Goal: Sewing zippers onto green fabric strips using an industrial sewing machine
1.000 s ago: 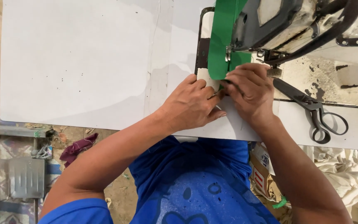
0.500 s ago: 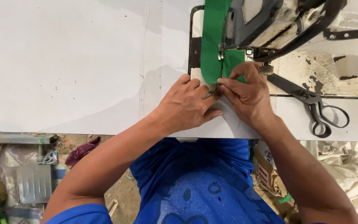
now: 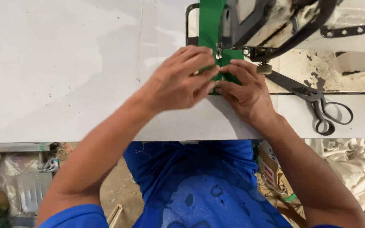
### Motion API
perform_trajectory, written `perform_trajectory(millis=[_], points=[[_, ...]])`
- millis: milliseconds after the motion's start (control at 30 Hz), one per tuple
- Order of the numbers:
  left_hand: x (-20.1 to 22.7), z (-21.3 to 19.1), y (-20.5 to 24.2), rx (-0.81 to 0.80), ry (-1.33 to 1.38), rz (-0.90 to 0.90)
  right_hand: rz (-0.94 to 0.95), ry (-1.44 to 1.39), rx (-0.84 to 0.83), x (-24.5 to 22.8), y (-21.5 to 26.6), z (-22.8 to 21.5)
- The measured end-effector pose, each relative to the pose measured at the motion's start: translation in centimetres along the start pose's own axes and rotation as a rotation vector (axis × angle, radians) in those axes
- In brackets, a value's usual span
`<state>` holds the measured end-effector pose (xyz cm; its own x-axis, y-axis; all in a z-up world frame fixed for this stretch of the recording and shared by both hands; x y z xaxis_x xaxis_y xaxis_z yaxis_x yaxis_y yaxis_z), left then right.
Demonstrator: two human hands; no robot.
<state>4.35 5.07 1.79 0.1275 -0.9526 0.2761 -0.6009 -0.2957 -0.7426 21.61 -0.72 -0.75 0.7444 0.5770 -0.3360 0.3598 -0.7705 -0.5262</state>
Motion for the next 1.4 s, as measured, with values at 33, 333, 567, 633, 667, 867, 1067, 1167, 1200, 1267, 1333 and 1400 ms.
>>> perform_trajectory(millis=[33, 333, 567, 633, 667, 867, 1067, 1167, 1200, 1267, 1333, 1400], points=[[0.0, 0.3, 0.3, 0.003, 0.004, 0.001, 0.001, 0.004, -0.002, 0.0, 0.5, 0.1], [-0.9, 1.1, 1.1, -0.233, 0.032, -0.033, -0.009, 0.008, 0.001, 0.3, 1.0, 0.6], [-0.6, 1.1, 1.0, -0.296, 0.062, -0.047, -0.049, 0.098, -0.009, 0.2, 1.7, 0.9], [-0.5, 1.0, 1.2, -0.3, 0.037, -0.031, -0.058, 0.121, -0.018, 0.0, 1.5, 0.7], [-0.4, 1.0, 1.1, -0.312, 0.019, -0.029, -0.069, 0.152, -0.034, -0.1, 1.5, 0.6], [-0.7, 1.2, 1.6, -0.3, 0.02, -0.027, -0.082, 0.204, -0.052, -0.6, 1.0, -0.1], [-0.6, 1.1, 1.5, -0.291, -0.006, -0.015, -0.096, 0.176, -0.045, -1.0, 0.8, -0.6], [-0.6, 1.5, 1.5, -0.285, -0.009, 0.005, -0.123, 0.177, -0.045, -1.0, 0.7, -0.8], [-0.7, 1.6, 1.6, -0.291, -0.013, 0.018, -0.141, 0.173, -0.037, -1.0, 0.6, -0.8], [-0.6, 1.7, 1.4, -0.292, -0.026, 0.019, -0.132, 0.19, -0.051, -1.0, 0.5, -0.9], [-0.9, 1.7, 1.4, -0.301, -0.052, 0.018, -0.13, 0.197, -0.055, -0.9, 0.1, -0.7], [-1.1, 2.0, 1.7, -0.285, -0.016, 0.015, -0.132, 0.17, -0.052, -0.6, 0.0, -0.5]])
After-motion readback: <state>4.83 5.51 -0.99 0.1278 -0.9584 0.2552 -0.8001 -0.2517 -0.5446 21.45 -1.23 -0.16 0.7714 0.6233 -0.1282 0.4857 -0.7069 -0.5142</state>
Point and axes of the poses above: each hand's wrist, its own y-axis away from the middle knuckle, its own z-axis out of the palm, x = y × z, the point moved 5 cm from there along -y, towards the middle knuckle, and after that the axes turned 5 degrees about y, right-handed, at the moved point
